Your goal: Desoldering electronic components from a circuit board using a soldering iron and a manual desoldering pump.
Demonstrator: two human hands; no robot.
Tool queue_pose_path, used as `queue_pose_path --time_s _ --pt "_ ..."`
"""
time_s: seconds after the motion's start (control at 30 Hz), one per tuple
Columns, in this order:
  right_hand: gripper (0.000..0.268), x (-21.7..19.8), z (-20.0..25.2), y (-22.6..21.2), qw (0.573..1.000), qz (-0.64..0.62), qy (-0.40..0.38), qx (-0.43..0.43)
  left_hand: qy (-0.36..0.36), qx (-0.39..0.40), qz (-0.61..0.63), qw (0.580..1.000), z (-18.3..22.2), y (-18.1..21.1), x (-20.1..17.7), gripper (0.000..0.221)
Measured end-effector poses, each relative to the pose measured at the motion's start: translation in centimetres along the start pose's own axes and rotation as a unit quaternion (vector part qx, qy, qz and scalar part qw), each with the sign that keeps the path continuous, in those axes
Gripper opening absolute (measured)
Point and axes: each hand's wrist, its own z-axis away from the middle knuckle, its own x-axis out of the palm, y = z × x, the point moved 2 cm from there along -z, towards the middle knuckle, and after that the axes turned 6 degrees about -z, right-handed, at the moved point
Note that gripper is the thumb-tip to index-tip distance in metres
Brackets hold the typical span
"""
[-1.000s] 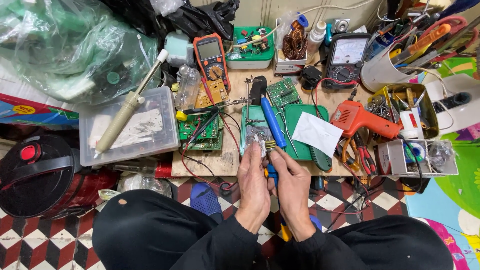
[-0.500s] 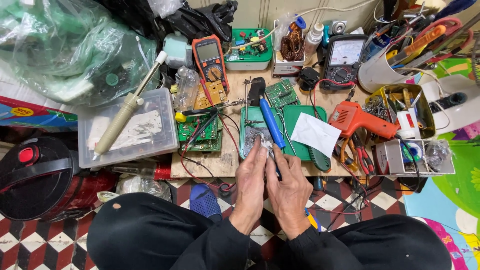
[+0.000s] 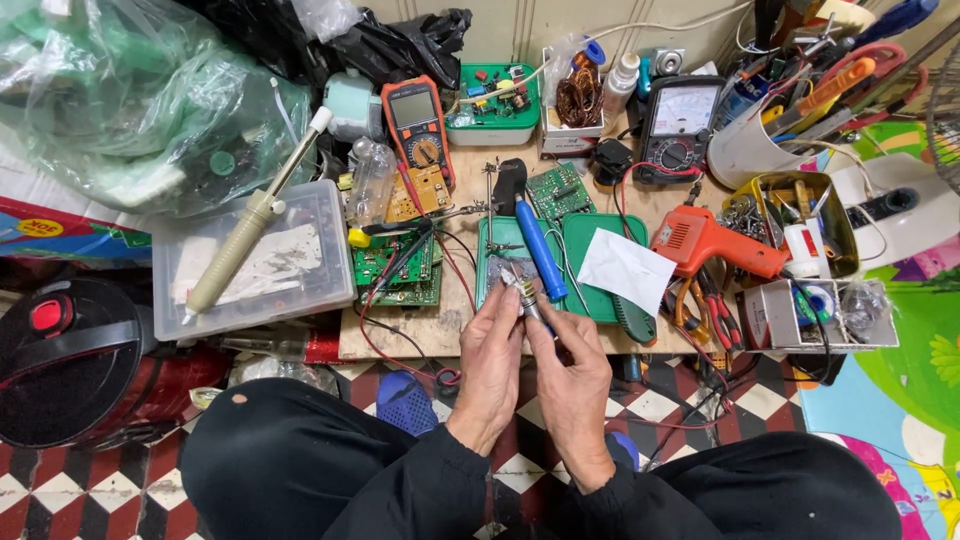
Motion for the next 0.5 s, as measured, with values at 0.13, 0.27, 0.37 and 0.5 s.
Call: queue_pose_path --time_s 0.13,0.27,0.37,0.5 --pt "0.037 -0.1 -0.3 0.1 0.997 -0.034 0.010 0.066 -0.030 0.014 0.024 0.999 0.1 -0.1 0.4 0.042" --pt "0.038 0.1 -0.5 -1.3 0.954 -0.168 0.028 0.246 -0.022 -0.003 0.035 0.999 0.1 -0.5 -0.2 0.033" --pt "0.040 0.2 -0.6 -1.8 0.920 -0.237 0.039 0.309 -0.026 -0.038 0.054 0.998 0.2 -0.2 -0.4 0.033" --pt "0.041 0.1 -0.6 -1.7 0.911 -0.251 0.034 0.325 0.005 -0.079 0.081 0.994 -0.6 -0.6 -0.9 0.031"
